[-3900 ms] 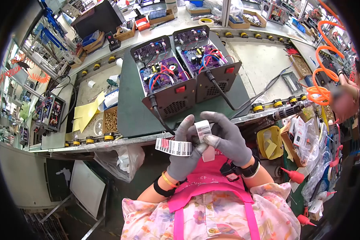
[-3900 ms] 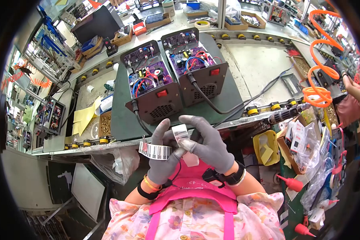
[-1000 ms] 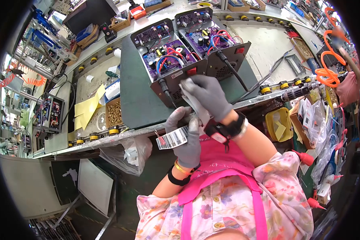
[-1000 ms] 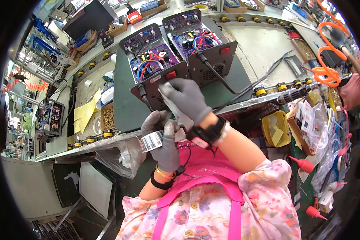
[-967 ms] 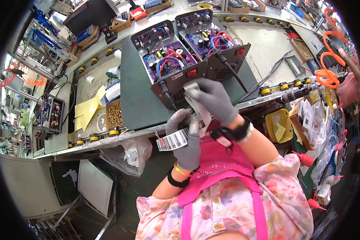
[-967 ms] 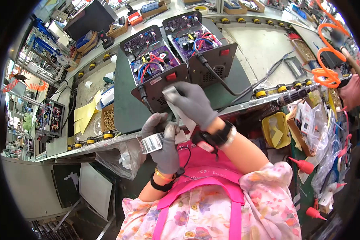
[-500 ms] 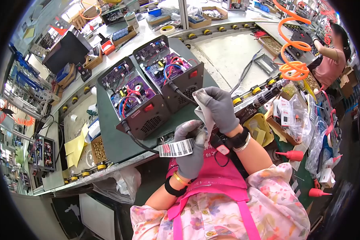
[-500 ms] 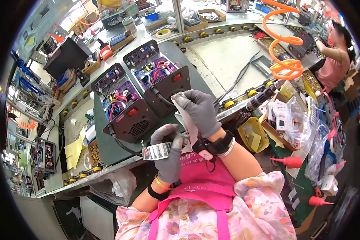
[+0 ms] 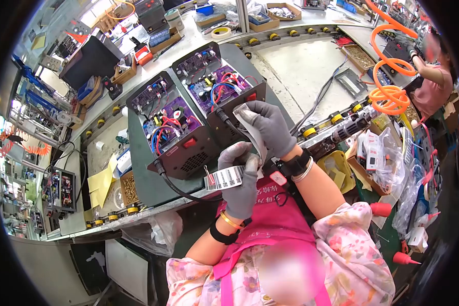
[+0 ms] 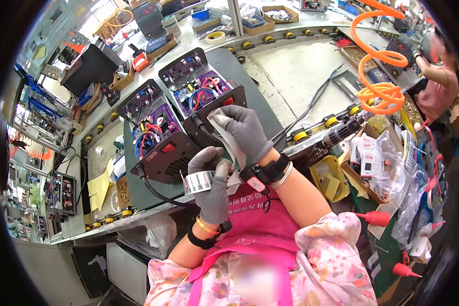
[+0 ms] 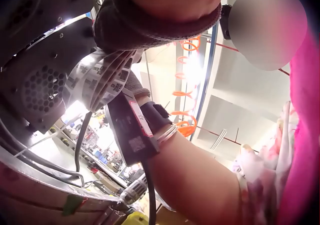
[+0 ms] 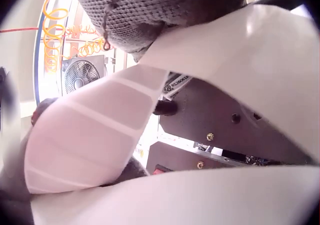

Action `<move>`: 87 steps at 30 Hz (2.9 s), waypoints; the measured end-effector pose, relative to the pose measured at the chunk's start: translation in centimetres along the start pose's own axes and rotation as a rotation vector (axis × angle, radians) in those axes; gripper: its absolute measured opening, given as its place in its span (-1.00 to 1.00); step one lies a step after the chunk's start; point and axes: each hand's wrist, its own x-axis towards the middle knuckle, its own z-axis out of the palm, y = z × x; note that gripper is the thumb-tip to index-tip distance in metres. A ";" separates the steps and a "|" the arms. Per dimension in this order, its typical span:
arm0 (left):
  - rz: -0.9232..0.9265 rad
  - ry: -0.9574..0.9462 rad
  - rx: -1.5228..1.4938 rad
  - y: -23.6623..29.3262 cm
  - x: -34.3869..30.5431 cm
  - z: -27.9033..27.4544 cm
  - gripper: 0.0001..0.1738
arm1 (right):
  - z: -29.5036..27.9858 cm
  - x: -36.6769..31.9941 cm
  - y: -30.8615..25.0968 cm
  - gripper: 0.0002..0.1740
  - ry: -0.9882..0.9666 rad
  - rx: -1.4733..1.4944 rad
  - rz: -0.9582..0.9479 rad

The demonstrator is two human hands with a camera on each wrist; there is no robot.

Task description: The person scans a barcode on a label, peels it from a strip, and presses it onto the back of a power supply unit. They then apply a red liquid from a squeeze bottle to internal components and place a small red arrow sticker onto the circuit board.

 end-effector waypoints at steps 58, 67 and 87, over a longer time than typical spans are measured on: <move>-0.012 -0.027 -0.094 0.6 1.3 0.9 -0.67 | -0.8 0.0 0.2 -0.53 0.181 -0.657 0.021; -0.126 -1.126 0.241 3.6 -1.0 -3.0 -0.73 | -2.3 -12.1 -4.9 -0.59 -0.096 -1.086 -0.294; -0.225 -1.205 0.414 6.1 -7.2 -3.1 -0.27 | 0.4 -22.2 -5.9 -0.74 0.186 -0.475 -0.274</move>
